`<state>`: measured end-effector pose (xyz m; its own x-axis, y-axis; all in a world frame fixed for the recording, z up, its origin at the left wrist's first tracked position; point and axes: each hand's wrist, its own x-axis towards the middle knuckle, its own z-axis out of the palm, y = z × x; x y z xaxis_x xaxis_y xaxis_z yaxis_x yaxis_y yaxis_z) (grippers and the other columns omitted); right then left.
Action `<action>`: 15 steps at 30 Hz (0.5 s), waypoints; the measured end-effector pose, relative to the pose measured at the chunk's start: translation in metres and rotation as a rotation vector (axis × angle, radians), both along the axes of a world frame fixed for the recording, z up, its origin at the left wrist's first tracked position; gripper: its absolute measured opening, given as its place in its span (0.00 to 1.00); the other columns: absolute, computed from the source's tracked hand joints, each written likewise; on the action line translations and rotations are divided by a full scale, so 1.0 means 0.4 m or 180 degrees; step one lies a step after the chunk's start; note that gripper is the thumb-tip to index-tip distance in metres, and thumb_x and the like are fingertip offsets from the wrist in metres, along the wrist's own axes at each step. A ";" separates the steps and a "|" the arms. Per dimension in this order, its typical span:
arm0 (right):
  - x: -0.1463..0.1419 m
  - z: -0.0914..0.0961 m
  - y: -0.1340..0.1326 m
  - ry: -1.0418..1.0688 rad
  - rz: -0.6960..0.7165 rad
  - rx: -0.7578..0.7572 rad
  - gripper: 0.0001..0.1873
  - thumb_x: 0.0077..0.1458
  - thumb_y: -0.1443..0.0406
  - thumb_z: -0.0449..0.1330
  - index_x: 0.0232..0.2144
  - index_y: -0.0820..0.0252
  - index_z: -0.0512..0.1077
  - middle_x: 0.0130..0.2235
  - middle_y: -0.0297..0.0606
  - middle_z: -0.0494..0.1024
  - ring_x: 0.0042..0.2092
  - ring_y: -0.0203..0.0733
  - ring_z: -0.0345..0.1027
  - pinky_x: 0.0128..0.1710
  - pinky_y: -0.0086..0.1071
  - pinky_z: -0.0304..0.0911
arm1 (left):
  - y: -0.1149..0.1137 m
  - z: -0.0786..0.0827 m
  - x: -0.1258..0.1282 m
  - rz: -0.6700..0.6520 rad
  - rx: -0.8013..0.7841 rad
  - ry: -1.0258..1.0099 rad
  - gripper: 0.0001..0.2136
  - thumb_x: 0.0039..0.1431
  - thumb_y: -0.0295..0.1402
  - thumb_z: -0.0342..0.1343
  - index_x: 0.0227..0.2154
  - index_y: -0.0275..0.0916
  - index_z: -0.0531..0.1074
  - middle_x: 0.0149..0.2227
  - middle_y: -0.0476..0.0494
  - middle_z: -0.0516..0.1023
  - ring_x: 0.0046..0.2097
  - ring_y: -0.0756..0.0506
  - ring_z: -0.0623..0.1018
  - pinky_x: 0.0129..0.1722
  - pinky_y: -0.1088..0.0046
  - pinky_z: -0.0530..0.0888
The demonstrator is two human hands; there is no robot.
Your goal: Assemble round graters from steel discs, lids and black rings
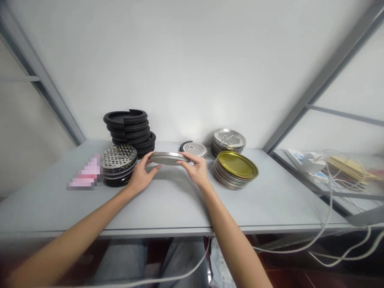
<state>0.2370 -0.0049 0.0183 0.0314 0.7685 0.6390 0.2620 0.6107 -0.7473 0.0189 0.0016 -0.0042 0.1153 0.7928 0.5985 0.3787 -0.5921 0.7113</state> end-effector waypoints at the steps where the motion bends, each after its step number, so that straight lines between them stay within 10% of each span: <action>1: -0.004 0.001 -0.006 -0.0177 -0.0054 0.0073 0.14 0.47 0.60 0.67 0.38 0.54 0.78 0.40 0.38 0.81 0.42 0.47 0.74 0.46 0.41 0.68 | -0.007 0.003 -0.001 0.0140 0.0208 0.0195 0.24 0.58 0.36 0.57 0.57 0.40 0.61 0.56 0.39 0.69 0.55 0.41 0.71 0.56 0.60 0.66; 9: -0.032 -0.018 -0.014 -0.1449 0.0012 0.1123 0.11 0.55 0.63 0.61 0.42 0.53 0.76 0.42 0.40 0.80 0.44 0.45 0.74 0.46 0.41 0.67 | -0.021 0.009 -0.004 -0.0126 0.1183 0.0967 0.17 0.63 0.33 0.52 0.54 0.43 0.66 0.55 0.41 0.71 0.58 0.42 0.68 0.58 0.58 0.65; 15: -0.034 -0.019 -0.013 -0.1219 -0.0208 0.0750 0.26 0.50 0.59 0.65 0.52 0.53 0.69 0.50 0.42 0.75 0.51 0.48 0.68 0.51 0.43 0.64 | -0.019 0.013 -0.008 -0.0302 0.0999 0.0550 0.13 0.63 0.32 0.53 0.49 0.41 0.72 0.47 0.42 0.77 0.50 0.43 0.76 0.52 0.63 0.71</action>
